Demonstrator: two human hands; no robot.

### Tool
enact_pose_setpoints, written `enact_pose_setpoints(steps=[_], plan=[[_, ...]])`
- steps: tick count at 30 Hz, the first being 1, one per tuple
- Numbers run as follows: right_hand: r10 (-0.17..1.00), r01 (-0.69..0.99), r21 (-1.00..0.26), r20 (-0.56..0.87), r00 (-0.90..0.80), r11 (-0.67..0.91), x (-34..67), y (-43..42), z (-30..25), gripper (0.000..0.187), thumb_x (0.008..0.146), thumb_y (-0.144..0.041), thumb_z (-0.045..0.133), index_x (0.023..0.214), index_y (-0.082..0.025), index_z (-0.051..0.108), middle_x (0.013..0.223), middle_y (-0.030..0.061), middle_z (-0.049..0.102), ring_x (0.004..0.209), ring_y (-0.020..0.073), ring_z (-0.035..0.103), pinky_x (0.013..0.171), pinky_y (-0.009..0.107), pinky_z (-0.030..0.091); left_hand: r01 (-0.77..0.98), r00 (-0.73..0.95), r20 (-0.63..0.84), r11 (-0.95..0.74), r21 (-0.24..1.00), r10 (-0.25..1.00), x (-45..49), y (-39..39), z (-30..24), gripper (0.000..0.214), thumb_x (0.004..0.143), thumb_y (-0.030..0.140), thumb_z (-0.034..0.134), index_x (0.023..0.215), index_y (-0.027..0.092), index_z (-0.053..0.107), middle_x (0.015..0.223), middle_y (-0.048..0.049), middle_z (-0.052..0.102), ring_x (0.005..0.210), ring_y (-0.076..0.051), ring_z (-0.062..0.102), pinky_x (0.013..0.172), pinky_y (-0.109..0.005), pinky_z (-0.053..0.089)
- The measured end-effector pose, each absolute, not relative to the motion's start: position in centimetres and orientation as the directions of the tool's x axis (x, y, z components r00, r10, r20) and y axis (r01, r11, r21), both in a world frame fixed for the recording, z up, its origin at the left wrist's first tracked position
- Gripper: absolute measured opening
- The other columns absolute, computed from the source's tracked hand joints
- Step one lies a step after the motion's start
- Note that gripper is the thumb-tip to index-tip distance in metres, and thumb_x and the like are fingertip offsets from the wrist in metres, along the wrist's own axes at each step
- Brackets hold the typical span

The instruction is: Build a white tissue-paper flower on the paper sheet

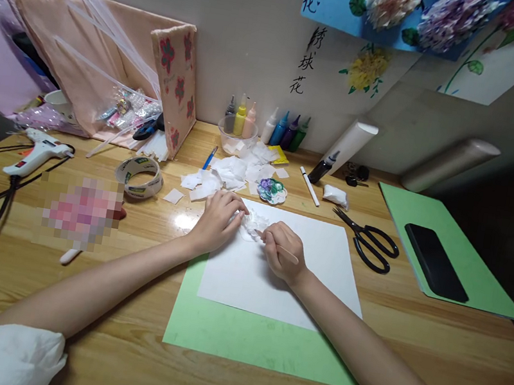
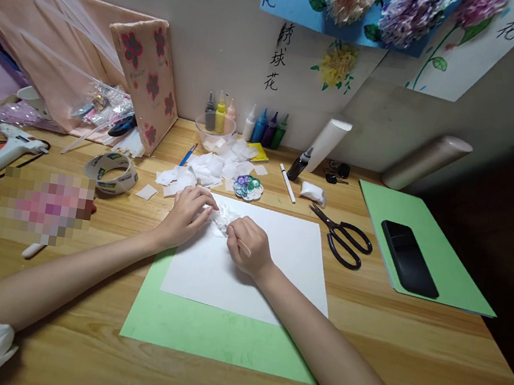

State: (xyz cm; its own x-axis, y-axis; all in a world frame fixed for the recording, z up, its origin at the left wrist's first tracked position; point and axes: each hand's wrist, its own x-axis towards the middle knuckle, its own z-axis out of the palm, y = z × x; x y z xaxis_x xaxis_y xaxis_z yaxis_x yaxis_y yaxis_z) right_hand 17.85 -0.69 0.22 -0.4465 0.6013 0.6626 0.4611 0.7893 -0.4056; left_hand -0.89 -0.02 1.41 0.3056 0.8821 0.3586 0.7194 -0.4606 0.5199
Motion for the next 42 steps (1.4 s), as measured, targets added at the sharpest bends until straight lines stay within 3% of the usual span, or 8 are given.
enact_pose_setpoints(steps=[8,13,17,21,24,30,38,42], plan=[[0.643,0.520,-0.401,0.609,-0.465,0.755,17.4,-0.4,0.0,0.019,0.089,-0.013,0.035,0.075,-0.021,0.045,0.064,0.0027,0.051,0.061,0.0173,0.047,0.058,0.030,0.038,0.720,0.276,0.350,-0.434,0.542,0.895,-0.9,0.0,1.5,0.017,0.091,0.024,0.039,0.091,0.021,0.056,0.103,-0.0037,0.057,0.102,-0.019,0.044,0.087,-0.036,0.031],[0.720,0.558,-0.467,0.549,-0.424,0.685,17.2,-0.1,-0.1,0.023,0.091,-0.013,0.032,0.072,-0.021,0.042,0.065,0.0021,0.050,0.063,0.0163,0.047,0.060,0.030,0.039,0.707,0.221,0.358,-0.402,0.582,0.907,-1.0,0.0,1.5,0.017,0.091,0.022,0.038,0.091,0.021,0.055,0.099,-0.0024,0.058,0.100,-0.018,0.046,0.086,-0.035,0.031],[0.711,0.485,-0.527,0.590,-0.382,0.698,17.6,-0.3,-0.1,0.024,0.090,-0.013,0.033,0.070,-0.021,0.043,0.064,0.0018,0.050,0.062,0.0158,0.047,0.059,0.030,0.039,0.730,0.107,0.381,-0.333,0.597,0.918,-2.0,0.9,1.4,0.018,0.091,0.022,0.036,0.090,0.022,0.054,0.096,-0.0019,0.059,0.096,-0.018,0.047,0.085,-0.035,0.032],[0.702,0.377,-0.599,0.661,-0.265,0.707,18.3,-0.8,-0.3,0.026,0.089,-0.015,0.032,0.067,-0.021,0.045,0.059,0.0009,0.048,0.056,0.0153,0.046,0.053,0.031,0.037,0.842,0.011,0.422,-0.236,0.486,0.907,-4.2,2.7,1.4,0.012,0.085,0.025,0.046,0.094,0.021,0.054,0.100,-0.0053,0.057,0.097,-0.023,0.047,0.083,-0.038,0.033],[0.730,0.333,-0.655,0.653,-0.202,0.678,18.5,-0.9,-0.4,0.027,0.090,-0.016,0.031,0.068,-0.021,0.046,0.059,0.0009,0.048,0.056,0.0155,0.046,0.052,0.031,0.036,0.905,0.000,0.423,-0.180,0.386,0.906,-5.7,3.8,1.3,0.024,0.078,0.028,0.055,0.101,0.021,0.053,0.103,-0.0080,0.054,0.099,-0.026,0.045,0.082,-0.040,0.032],[0.758,0.320,-0.691,0.624,-0.190,0.648,18.3,-0.8,-0.3,0.029,0.091,-0.019,0.030,0.067,-0.021,0.045,0.058,0.0009,0.047,0.056,0.0154,0.046,0.052,0.032,0.037,0.925,0.003,0.374,-0.145,0.352,0.927,-6.4,4.4,0.7,0.039,0.073,0.047,0.060,0.101,0.021,0.053,0.102,-0.0079,0.054,0.099,-0.027,0.046,0.081,-0.040,0.033],[0.758,0.328,-0.685,0.616,-0.216,0.650,18.5,-0.8,-0.5,0.030,0.091,-0.020,0.030,0.065,-0.021,0.045,0.058,0.0009,0.047,0.056,0.0156,0.046,0.052,0.031,0.035,0.887,0.020,0.338,-0.173,0.429,0.941,-6.5,4.4,0.5,0.013,0.081,0.028,0.051,0.091,0.021,0.054,0.092,-0.0038,0.061,0.093,-0.022,0.052,0.080,-0.038,0.031],[0.752,0.331,-0.678,0.623,-0.215,0.656,18.4,-0.8,-0.5,0.029,0.091,-0.018,0.031,0.065,-0.021,0.045,0.058,0.0004,0.047,0.056,0.0149,0.046,0.053,0.030,0.036,0.887,0.010,0.348,-0.169,0.430,0.937,-6.5,4.3,0.6,0.014,0.078,0.025,0.052,0.091,0.021,0.054,0.092,-0.0043,0.062,0.093,-0.023,0.053,0.080,-0.039,0.031]])
